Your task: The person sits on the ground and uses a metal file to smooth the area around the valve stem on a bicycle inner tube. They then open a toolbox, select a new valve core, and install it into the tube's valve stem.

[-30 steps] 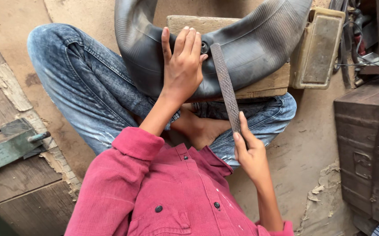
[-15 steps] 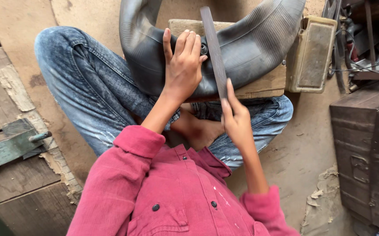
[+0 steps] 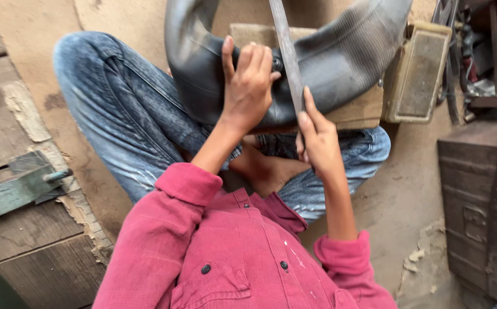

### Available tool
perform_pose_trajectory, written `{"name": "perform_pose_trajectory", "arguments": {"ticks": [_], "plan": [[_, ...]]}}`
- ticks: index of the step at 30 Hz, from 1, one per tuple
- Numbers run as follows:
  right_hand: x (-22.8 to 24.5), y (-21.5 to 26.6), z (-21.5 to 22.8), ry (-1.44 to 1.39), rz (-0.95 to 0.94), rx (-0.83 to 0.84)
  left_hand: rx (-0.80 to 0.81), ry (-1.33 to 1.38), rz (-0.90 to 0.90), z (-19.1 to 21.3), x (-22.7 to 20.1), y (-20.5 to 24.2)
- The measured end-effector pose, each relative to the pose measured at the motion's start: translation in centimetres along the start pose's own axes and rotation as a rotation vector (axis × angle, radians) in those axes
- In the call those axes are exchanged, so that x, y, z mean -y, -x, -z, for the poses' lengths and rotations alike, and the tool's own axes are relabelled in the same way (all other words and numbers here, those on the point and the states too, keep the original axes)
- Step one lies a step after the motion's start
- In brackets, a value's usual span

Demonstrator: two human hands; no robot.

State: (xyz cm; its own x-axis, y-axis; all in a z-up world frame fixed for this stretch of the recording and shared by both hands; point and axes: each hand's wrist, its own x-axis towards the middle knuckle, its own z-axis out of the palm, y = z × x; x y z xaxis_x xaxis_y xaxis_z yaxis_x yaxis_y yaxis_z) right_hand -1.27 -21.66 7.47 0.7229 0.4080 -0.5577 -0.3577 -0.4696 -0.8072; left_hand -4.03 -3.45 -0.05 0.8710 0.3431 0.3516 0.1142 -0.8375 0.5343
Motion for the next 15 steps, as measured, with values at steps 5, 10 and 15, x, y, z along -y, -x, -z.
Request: {"name": "perform_pose_trajectory", "arguments": {"ticks": [5,10,15], "plan": [[-1.8,6.6,1.1,0.006,-0.108,-0.013,-0.005,0.003,-0.009,-0.4,0.2,0.2],[-1.3,2.4,0.2,0.058,-0.008,0.011,0.002,0.036,-0.012,-0.3,0.5,0.1],[-0.1,-1.0,-0.6,-0.015,-0.006,0.014,-0.006,0.048,-0.016,0.2,0.3,0.0]]}}
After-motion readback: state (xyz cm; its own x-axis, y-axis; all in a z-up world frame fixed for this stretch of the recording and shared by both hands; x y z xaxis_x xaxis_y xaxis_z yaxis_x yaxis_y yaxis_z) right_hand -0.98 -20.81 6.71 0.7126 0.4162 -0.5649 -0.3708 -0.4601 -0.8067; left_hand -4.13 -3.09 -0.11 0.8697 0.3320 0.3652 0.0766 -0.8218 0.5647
